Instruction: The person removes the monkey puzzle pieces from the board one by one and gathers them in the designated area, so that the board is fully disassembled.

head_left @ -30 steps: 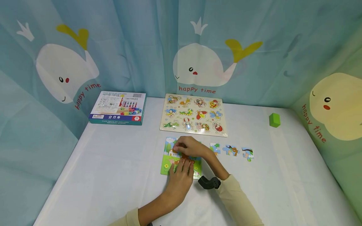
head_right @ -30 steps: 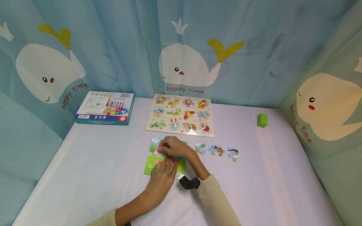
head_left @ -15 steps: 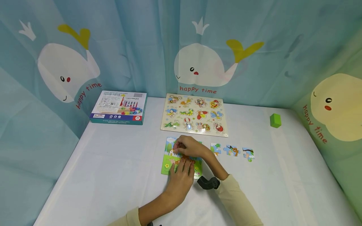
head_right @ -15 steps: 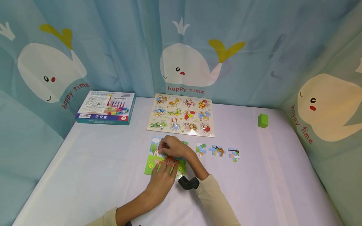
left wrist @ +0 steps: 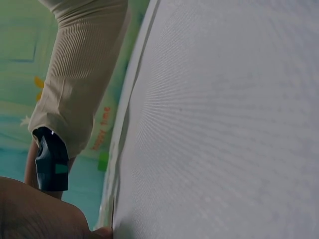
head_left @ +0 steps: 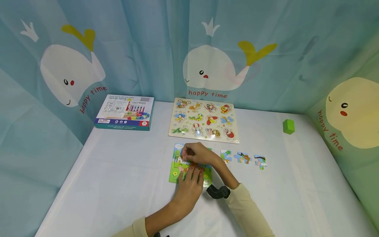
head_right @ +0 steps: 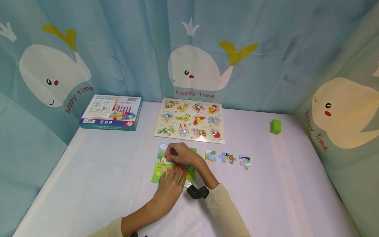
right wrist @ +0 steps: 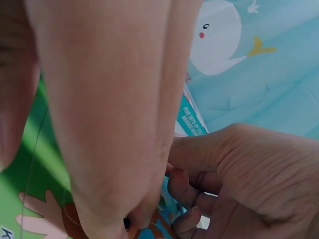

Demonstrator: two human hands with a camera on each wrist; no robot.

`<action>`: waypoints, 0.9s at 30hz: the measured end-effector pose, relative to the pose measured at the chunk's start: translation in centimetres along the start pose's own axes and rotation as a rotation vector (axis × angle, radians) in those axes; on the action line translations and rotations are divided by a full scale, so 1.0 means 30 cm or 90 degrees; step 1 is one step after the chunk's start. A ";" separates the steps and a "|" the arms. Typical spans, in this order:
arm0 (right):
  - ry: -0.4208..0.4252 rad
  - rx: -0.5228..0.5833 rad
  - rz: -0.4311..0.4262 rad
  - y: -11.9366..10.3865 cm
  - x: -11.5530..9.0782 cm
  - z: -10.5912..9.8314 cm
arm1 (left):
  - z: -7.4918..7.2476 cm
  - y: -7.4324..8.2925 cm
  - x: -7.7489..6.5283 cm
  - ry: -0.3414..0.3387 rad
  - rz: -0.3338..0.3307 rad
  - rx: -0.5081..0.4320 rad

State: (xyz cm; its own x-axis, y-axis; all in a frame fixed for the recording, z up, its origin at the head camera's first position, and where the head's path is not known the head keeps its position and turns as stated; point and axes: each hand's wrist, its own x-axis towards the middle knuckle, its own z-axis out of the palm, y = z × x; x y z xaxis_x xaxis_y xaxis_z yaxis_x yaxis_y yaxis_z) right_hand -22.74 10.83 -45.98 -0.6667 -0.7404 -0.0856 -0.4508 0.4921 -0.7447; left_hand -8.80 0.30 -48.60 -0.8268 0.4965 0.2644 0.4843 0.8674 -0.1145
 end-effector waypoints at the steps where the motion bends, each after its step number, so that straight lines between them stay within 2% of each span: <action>1: 0.002 0.000 0.000 0.001 0.000 0.001 | 0.000 0.000 -0.001 0.000 0.000 0.002; 7: 0.007 0.003 0.018 0.006 -0.004 0.003 | 0.002 0.002 -0.002 -0.002 -0.003 0.002; 17: 0.003 0.007 0.001 0.014 -0.008 0.005 | 0.007 0.010 -0.005 0.008 -0.009 0.003; 21: 0.034 0.027 0.000 0.016 -0.015 0.002 | 0.003 0.013 -0.008 0.007 -0.011 0.004; 27: 0.119 0.030 -0.001 0.012 -0.037 -0.023 | 0.001 0.012 -0.005 0.004 -0.014 0.008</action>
State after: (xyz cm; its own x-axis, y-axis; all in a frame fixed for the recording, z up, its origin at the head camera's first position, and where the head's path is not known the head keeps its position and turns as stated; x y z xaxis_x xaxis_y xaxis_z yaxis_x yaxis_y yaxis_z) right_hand -22.55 12.14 -45.69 -0.7672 -0.6404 0.0368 -0.4261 0.4659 -0.7755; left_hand -8.52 0.55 -48.72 -0.8352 0.4777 0.2726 0.4630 0.8782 -0.1201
